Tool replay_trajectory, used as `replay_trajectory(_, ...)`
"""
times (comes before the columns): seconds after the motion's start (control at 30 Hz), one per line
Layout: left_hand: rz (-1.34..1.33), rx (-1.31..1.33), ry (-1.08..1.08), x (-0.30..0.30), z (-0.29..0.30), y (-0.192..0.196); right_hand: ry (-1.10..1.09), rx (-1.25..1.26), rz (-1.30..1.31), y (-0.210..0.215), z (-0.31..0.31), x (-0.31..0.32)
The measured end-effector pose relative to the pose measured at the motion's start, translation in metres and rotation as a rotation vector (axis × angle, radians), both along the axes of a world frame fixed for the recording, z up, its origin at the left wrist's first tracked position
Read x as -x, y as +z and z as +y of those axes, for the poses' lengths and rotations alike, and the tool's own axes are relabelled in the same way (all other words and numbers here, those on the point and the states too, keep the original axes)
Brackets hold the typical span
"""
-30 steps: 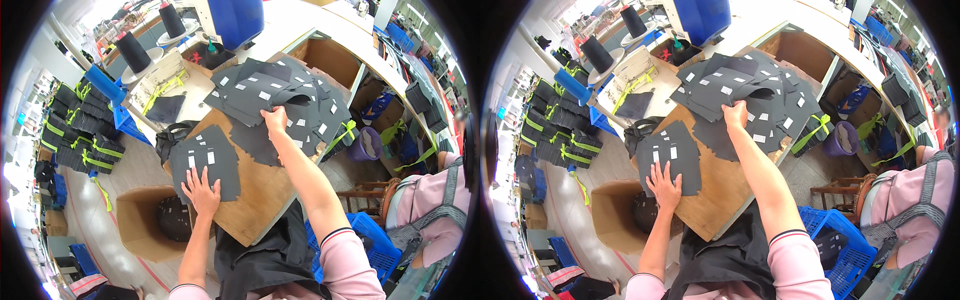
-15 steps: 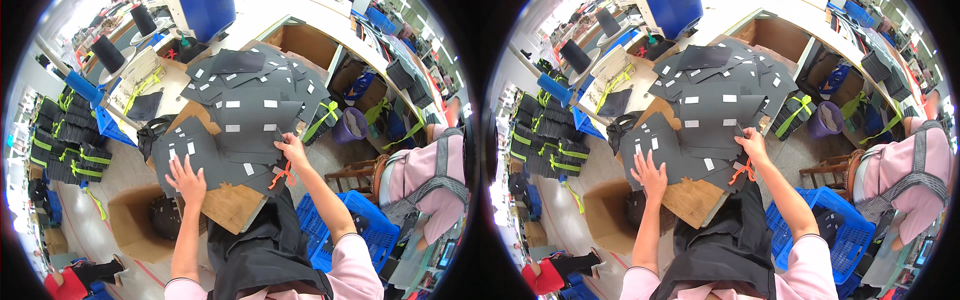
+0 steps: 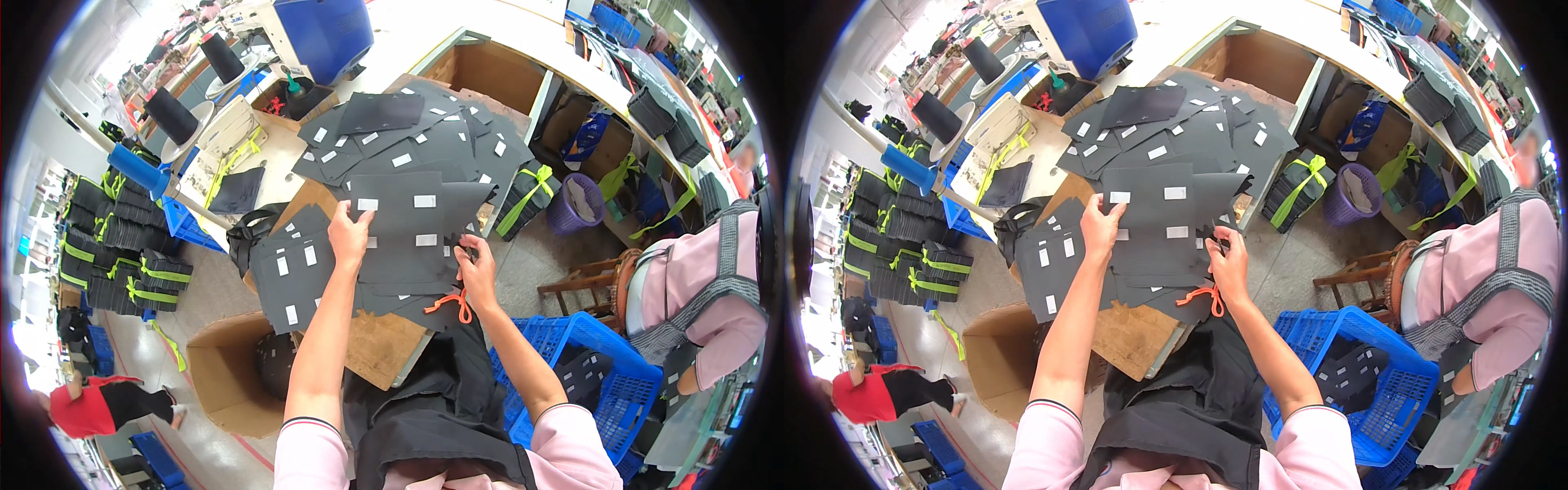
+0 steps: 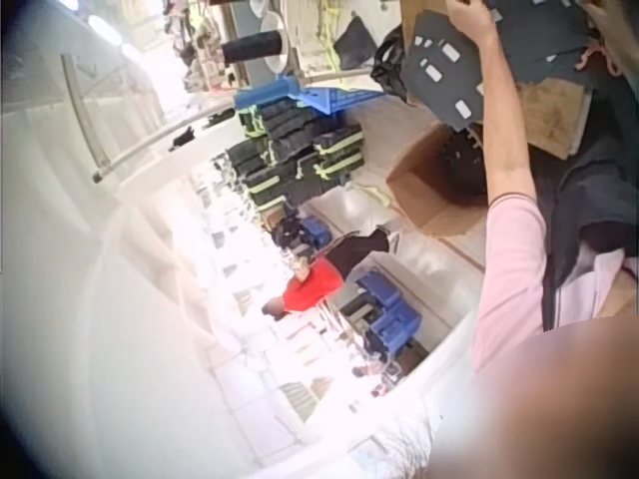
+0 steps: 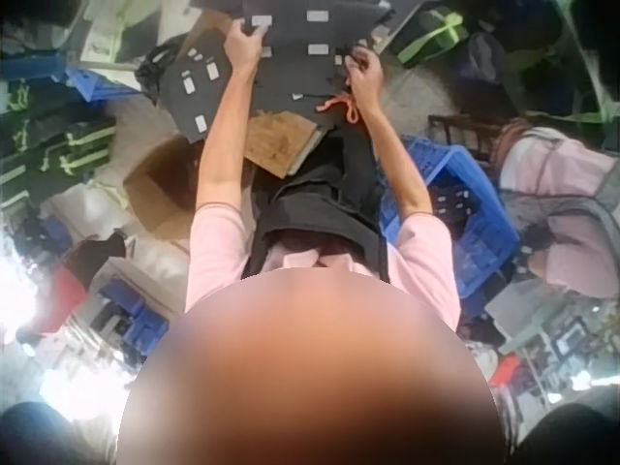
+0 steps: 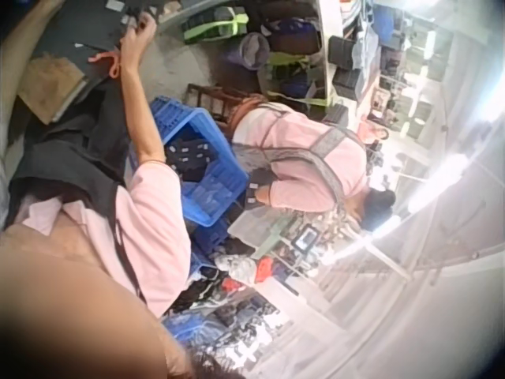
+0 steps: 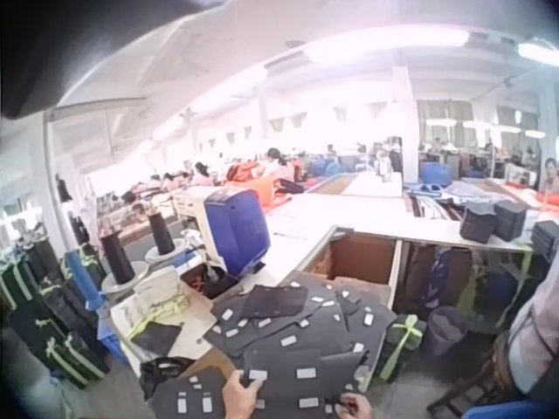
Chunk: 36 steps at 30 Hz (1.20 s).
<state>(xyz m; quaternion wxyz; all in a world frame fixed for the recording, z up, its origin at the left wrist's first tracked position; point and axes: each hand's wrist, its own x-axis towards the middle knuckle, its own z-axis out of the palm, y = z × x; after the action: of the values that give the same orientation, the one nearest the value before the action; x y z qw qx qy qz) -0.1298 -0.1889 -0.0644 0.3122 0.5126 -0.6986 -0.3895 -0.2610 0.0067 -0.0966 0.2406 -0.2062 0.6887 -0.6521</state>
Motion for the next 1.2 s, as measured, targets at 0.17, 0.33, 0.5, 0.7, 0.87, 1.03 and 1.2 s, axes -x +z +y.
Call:
replay_trajectory(0.17, 0.221, 0.272, 0.014, -0.041, 0.019, 0.003, 0.011, 0.065, -0.020, 0.013, 0.025, -0.020)
replay_trajectory(0.33, 0.486, -0.257, -0.102, -0.083, 0.083, 0.052, 0.017, 0.100, -0.288, -0.006, 0.048, -0.026)
replay_trajectory(0.5, 0.573, -0.533, -0.123, -0.133, 0.117, 0.090, 0.013, 0.174, -0.261, 0.031, 0.067, -0.047)
replay_trajectory(0.7, 0.245, -0.719, -0.458, -0.138, 0.141, 0.089, 0.322, 0.130, 0.003, 0.110, 0.069, -0.075)
replay_trajectory(0.87, 0.174, -0.757, -0.597, -0.130, 0.153, 0.105, 0.623, -0.061, 0.197, 0.111, 0.065, -0.079)
replay_trajectory(1.03, 0.153, -0.823, -0.706, -0.129, 0.161, 0.106, 0.451, -0.147, 0.078, 0.084, 0.094, -0.084)
replay_trajectory(1.2, 0.131, -0.813, -0.724, -0.129, 0.161, 0.090, 0.382, -0.032, 0.816, 0.108, 0.118, -0.088)
